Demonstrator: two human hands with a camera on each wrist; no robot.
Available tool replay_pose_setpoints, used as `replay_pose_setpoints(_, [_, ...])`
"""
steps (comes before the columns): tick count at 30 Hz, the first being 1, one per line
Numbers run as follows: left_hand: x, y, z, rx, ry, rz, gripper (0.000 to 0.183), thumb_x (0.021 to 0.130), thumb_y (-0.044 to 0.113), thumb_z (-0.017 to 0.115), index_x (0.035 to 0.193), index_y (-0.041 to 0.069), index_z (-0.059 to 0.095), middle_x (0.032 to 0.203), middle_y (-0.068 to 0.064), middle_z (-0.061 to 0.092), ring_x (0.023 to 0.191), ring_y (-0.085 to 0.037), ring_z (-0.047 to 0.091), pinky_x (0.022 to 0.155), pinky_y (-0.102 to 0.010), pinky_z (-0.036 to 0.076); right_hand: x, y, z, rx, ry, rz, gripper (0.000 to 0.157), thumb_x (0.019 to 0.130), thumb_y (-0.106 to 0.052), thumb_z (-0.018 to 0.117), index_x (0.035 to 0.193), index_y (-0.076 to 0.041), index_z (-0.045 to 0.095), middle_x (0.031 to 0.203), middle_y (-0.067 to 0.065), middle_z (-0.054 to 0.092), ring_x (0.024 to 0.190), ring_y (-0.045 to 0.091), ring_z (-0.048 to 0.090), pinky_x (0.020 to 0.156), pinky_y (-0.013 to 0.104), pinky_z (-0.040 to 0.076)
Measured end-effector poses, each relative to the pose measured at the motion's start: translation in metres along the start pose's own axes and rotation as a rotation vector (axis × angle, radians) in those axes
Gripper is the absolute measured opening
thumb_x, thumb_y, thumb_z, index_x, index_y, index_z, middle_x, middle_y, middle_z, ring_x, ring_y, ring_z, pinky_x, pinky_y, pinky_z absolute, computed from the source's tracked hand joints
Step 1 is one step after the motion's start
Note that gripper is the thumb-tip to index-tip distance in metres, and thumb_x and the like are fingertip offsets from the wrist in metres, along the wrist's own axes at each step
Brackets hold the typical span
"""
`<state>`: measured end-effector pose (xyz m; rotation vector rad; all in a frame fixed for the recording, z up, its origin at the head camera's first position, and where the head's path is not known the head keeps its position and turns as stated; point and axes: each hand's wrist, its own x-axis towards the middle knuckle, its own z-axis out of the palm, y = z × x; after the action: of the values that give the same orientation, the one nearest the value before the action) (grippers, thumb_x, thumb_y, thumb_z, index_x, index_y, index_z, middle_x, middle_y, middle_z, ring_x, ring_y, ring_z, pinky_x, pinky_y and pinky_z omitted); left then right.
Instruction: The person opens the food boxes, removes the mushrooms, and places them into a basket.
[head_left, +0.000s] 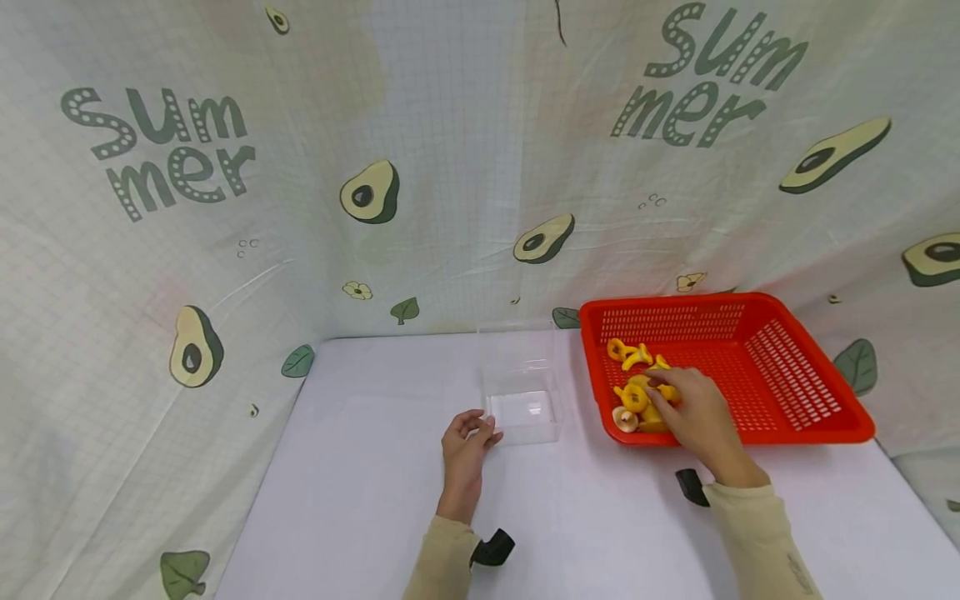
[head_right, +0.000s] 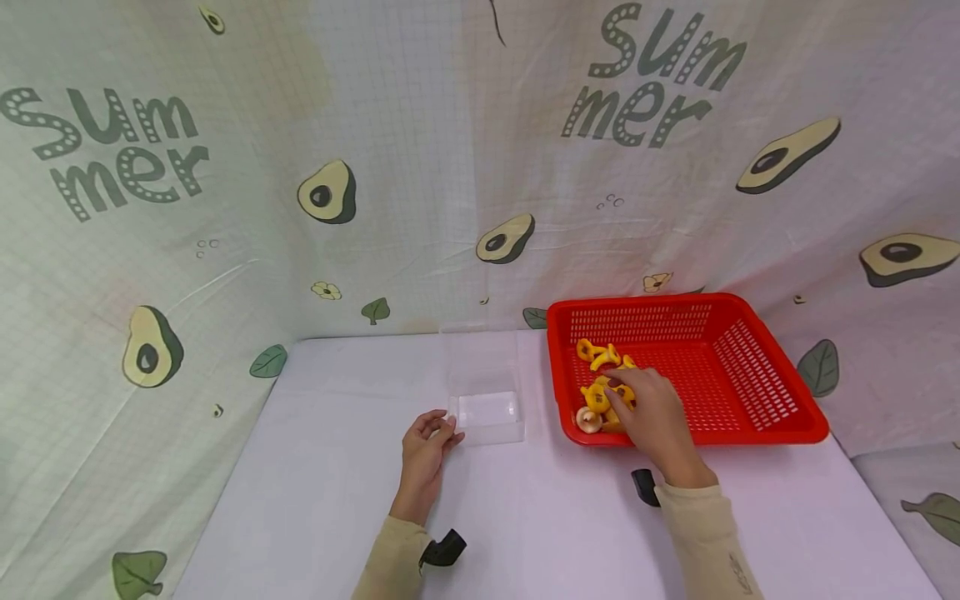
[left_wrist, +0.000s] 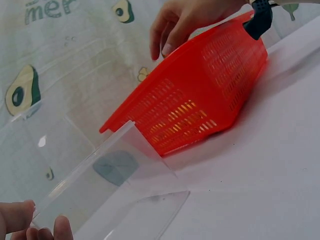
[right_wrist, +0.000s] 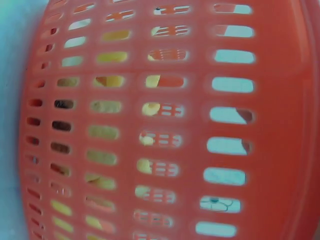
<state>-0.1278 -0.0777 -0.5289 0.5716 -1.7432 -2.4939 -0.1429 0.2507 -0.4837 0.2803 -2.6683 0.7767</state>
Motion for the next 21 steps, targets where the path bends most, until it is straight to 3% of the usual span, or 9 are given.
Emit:
replay_pose_setpoints(8, [0.004,0.0,-0.001,-0.02,-0.018,0.008,0.024,0.098,-0.012,0.065,0.12,-0.014,0.056,0.09,-0.004,0.054,0.077,-0.012,0.065,0.073,-0.023,0.063,-0.006,0.002,-0.004,-0.023,0.08,-0.092,0.036,0.082,0.003,0.086,0.116,-0.001,0.074,0.106,0.021,0.075,0.099,0.039,0.062,0.087,0.062,0.054])
replay_pose_setpoints(21, [0.008,-0.003,-0.01,-0.012,-0.067,-0.024,0.029,0.101,-0.005,0.065,0.127,-0.013,0.053,0.094,-0.003,0.053,0.081,-0.011,0.06,0.079,-0.024,0.063,-0.02,0.007,-0.008,-0.048,0.105,-0.121,0.035,0.078,0.005,0.088,0.11,0.001,0.076,0.101,0.02,0.076,0.093,0.037,0.062,0.083,0.057,0.051])
